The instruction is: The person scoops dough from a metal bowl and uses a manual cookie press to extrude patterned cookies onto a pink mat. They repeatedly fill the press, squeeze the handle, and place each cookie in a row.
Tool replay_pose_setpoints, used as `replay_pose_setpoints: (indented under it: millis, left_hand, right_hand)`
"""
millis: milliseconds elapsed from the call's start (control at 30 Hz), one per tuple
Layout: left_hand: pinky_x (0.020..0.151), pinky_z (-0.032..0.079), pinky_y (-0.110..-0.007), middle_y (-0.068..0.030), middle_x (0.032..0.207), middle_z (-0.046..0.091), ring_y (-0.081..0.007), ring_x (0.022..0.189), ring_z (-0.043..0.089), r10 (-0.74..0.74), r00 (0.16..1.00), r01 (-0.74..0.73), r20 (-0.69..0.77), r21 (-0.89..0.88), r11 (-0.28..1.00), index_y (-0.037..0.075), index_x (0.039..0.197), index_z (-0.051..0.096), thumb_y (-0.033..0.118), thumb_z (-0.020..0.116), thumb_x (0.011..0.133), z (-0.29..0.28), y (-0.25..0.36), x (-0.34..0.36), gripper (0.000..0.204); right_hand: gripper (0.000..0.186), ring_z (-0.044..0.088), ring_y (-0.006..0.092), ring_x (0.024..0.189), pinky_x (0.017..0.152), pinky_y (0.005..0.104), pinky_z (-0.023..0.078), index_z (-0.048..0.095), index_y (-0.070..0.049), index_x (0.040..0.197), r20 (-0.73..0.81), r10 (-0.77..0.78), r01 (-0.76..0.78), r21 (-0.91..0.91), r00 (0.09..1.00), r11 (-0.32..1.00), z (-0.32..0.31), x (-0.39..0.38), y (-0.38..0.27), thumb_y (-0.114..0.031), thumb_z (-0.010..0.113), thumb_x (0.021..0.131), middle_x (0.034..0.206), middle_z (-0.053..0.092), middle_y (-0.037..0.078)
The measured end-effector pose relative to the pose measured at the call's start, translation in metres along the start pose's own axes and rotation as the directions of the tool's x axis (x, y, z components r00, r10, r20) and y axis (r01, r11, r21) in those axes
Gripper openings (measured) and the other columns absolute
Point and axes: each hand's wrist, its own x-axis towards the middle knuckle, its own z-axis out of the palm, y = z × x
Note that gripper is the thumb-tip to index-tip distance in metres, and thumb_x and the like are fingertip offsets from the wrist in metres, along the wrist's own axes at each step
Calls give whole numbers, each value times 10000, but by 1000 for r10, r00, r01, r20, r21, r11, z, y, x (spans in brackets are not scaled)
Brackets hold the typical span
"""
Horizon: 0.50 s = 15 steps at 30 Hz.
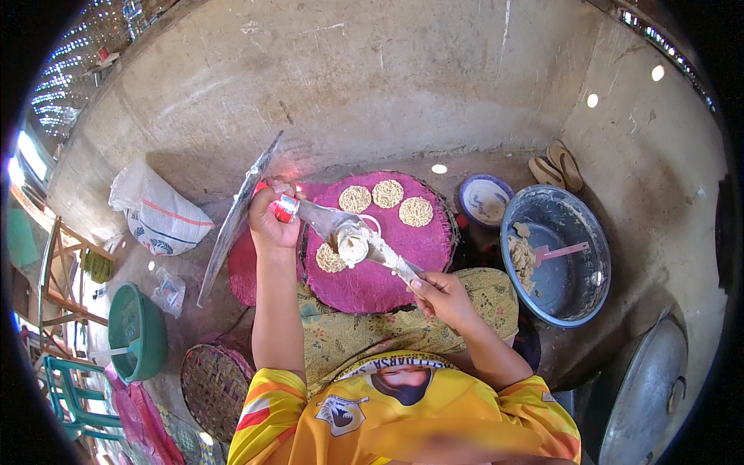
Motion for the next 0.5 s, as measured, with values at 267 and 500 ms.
replay_pose_setpoints:
  millis: [267,500]
  left_hand:
    - [605,459,-373,-42,689,523,-192,636,527,106,993,-101,-55,95,990,82,977,556,18,535,693,-4,-4,-2,292]
    - [598,452,-365,-55,684,532,-198,633,522,131,990,-118,-60,174,978,64,822,557,21,543,698,0,-10,-5,133]
  right_hand:
    - [223,443,52,487,448,198,350,584,-3,808,-89,-122,117,-55,989,992,-14,-9,-10,-202,533,893,591,519,7]
    - [154,505,139,501,475,286,398,625,7,856,-163,-436,348,-390,885,853,-15,-5,-10,-142,595,835,597,549,83]
